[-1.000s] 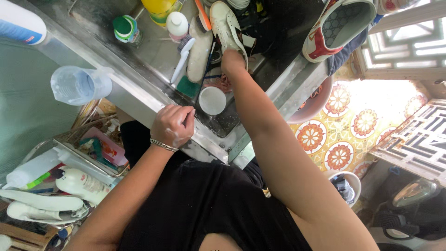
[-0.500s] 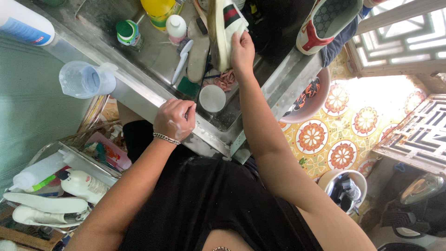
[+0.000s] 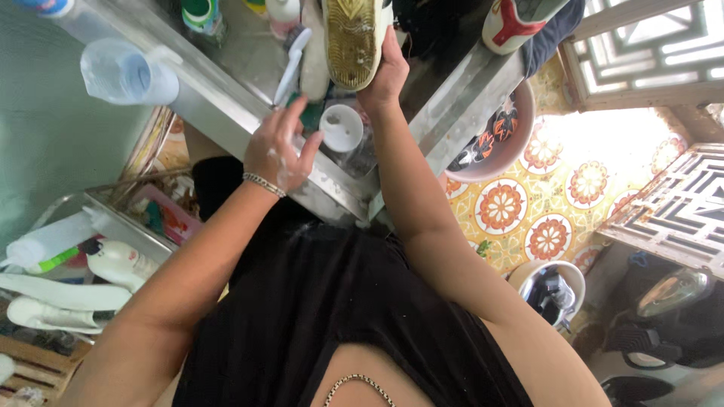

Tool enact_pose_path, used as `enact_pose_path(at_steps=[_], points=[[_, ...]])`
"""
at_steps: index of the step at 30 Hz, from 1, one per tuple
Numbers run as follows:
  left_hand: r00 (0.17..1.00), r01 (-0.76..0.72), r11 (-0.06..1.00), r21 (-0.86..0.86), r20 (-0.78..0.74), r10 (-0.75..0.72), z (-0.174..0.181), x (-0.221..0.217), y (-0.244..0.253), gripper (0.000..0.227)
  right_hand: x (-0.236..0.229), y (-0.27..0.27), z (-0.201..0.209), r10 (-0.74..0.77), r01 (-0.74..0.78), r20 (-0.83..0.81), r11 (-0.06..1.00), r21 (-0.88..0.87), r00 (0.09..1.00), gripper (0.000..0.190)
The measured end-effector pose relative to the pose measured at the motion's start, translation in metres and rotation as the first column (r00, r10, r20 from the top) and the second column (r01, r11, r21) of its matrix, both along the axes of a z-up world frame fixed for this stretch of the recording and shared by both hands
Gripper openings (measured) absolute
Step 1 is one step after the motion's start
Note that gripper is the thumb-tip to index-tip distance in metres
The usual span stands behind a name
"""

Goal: The person cleans a shoe by scrubbing the sole and upper with a soapy brush and sponge in a sink, then applies a liquid using a thin brush to the sole edges before handling other shoes.

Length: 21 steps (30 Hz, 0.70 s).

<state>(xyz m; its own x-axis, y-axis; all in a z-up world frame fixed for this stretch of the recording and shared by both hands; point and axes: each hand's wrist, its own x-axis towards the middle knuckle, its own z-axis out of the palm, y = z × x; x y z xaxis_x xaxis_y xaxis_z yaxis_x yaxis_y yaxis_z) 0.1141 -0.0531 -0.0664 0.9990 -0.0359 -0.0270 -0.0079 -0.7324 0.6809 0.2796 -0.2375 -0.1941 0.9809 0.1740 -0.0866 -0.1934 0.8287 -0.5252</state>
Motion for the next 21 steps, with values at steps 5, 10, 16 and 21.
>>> enact_pose_path(at_steps=[5, 10, 16, 21], points=[[0.948, -0.111, 0.889, -0.444, 0.221, 0.229, 0.003, 0.012, -0.023, 0.095, -0.050, 0.026, 0.013, 0.009, -0.007, 0.017, 0.995, -0.097, 1.000, 0.041], [0.917, -0.347, 0.780, -0.521, -0.014, 0.399, 0.001, 0.030, -0.031, 0.098, -0.076, 0.023, 0.036, 0.232, -0.203, 0.090, 0.946, -0.254, 0.969, 0.036], [0.929, -0.168, 0.836, -0.523, 0.200, 0.312, -0.004, 0.003, 0.017, 0.078, -0.037, -0.013, 0.028, 0.409, -0.211, 0.046, 0.561, -0.800, 0.911, 0.023], [0.886, -0.156, 0.873, -0.463, 0.325, 0.330, -0.011, -0.013, 0.023, 0.081, 0.002, 0.008, -0.057, 0.295, -0.077, -0.217, -0.420, -0.904, 0.930, 0.024]])
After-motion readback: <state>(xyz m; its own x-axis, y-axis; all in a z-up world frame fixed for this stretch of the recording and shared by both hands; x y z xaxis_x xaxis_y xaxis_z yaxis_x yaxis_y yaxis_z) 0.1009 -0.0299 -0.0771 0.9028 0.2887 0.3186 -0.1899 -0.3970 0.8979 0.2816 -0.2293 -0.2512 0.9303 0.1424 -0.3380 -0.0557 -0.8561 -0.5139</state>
